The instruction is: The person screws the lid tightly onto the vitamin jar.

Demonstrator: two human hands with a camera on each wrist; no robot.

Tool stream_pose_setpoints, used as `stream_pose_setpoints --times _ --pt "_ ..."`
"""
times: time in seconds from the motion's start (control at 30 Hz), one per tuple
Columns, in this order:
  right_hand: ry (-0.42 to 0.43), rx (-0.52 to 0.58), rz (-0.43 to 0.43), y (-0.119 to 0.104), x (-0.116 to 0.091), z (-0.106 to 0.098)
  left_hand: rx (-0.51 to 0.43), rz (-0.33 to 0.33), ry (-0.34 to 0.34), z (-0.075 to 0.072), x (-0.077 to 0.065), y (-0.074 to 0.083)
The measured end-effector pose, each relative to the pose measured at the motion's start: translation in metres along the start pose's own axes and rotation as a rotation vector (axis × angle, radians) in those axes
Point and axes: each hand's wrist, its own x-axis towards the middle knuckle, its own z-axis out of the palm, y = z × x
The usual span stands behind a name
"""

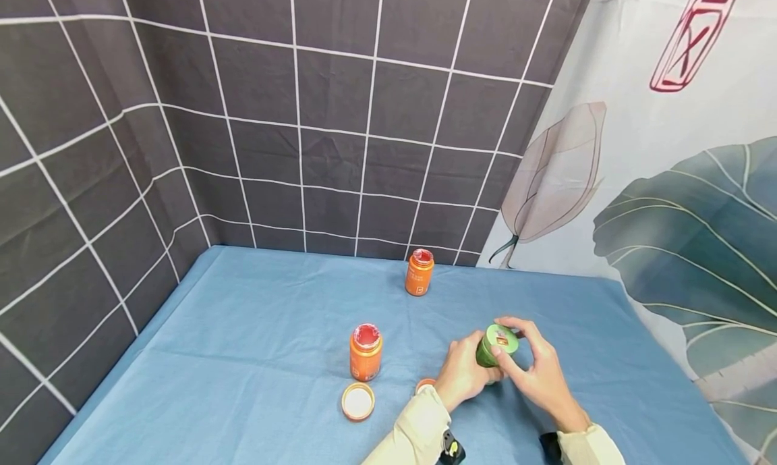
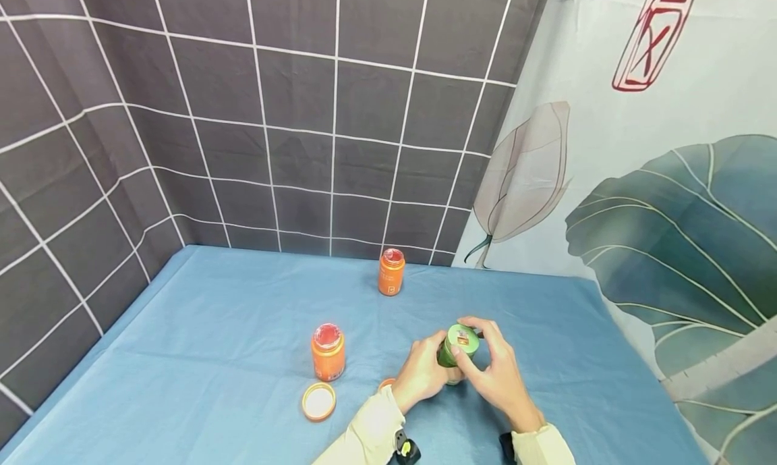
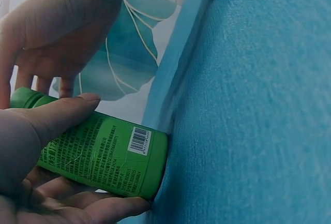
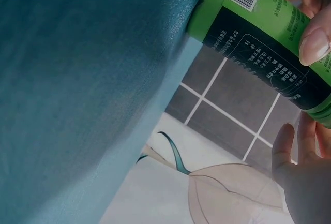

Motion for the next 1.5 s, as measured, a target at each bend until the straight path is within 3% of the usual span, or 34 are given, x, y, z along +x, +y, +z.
stream_pose_setpoints --times 0.37,0.6,0.83,1.1,1.5 --pt "0.023 -0.002 0.063 -0.0005 -0.0009 0.0013 -0.005 -0.001 -0.013 0.0 0.0 -0.0005" --pt "0.042 0.006 0.037 0.0037 -0.0021 0.003 -0.025 -0.002 -0.013 -0.0005 -0.0011 -0.0009" --pt "0.0 -0.038 0.116 -0.0025 0.0001 0.0013 -0.035 0.012 -0.001 0.0003 -0.001 -0.0026" --pt "0.001 0.018 -0.009 -0.0025 0.0008 -0.0005 -0.046 -0.008 0.007 0.0015 -0.0001 -0.0007" --pt "0.019 0.028 -0.014 0.0 0.0007 0.001 -0.019 0.012 0.016 0.0013 -0.0018 -0.0024"
